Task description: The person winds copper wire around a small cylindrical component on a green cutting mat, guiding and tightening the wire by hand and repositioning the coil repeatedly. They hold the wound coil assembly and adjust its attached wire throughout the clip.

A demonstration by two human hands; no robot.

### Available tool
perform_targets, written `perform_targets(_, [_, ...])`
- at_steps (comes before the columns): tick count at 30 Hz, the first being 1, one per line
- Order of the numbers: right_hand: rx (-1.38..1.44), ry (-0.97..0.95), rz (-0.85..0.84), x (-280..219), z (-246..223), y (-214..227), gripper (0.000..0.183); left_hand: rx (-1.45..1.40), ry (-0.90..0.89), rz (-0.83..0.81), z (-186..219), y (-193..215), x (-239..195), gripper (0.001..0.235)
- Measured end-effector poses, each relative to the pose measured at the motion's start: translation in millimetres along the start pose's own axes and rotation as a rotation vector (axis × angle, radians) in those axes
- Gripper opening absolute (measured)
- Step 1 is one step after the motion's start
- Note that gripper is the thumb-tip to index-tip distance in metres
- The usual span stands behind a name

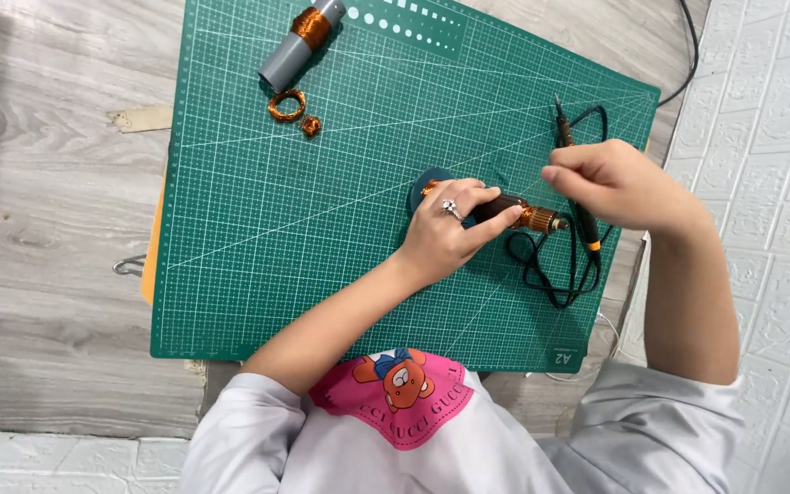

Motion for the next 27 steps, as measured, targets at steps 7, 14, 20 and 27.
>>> perform_targets(7, [-0.73,0.091,0.201,-9.5,-30.2,-31.5,0.029,0.016,-0.098,0.167,-4.2,-18.0,-7.8,0.008])
perform_targets(14, [-0.392,-0.079,0.148,-16.4,-32.5,-10.0,0.027,0.05,-0.132,0.185,8.1,-16.0,-1.1,0.005])
perform_targets(20, [-0.253,-0.09,0.163,-25.4,-33.8,-12.8,0.025,0.106,-0.134,0.195,7.0,-22.2,2.5,0.004])
perform_targets(27, [-0.62,0.325,0.414,-45.2,-9.0,-66.4,0.007,0.107,-0.072,0.17,-5.9,-30.4,-5.4,0.025])
Point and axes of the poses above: each hand's wrist, its own x-axis towards the middle knuckle, its own y-axis out of the back of the hand, z = x × y, the point moved 2 cm from there along x, towards the middle knuckle, and after that the axes turned 6 degrees about z, right-handed, at the moved point
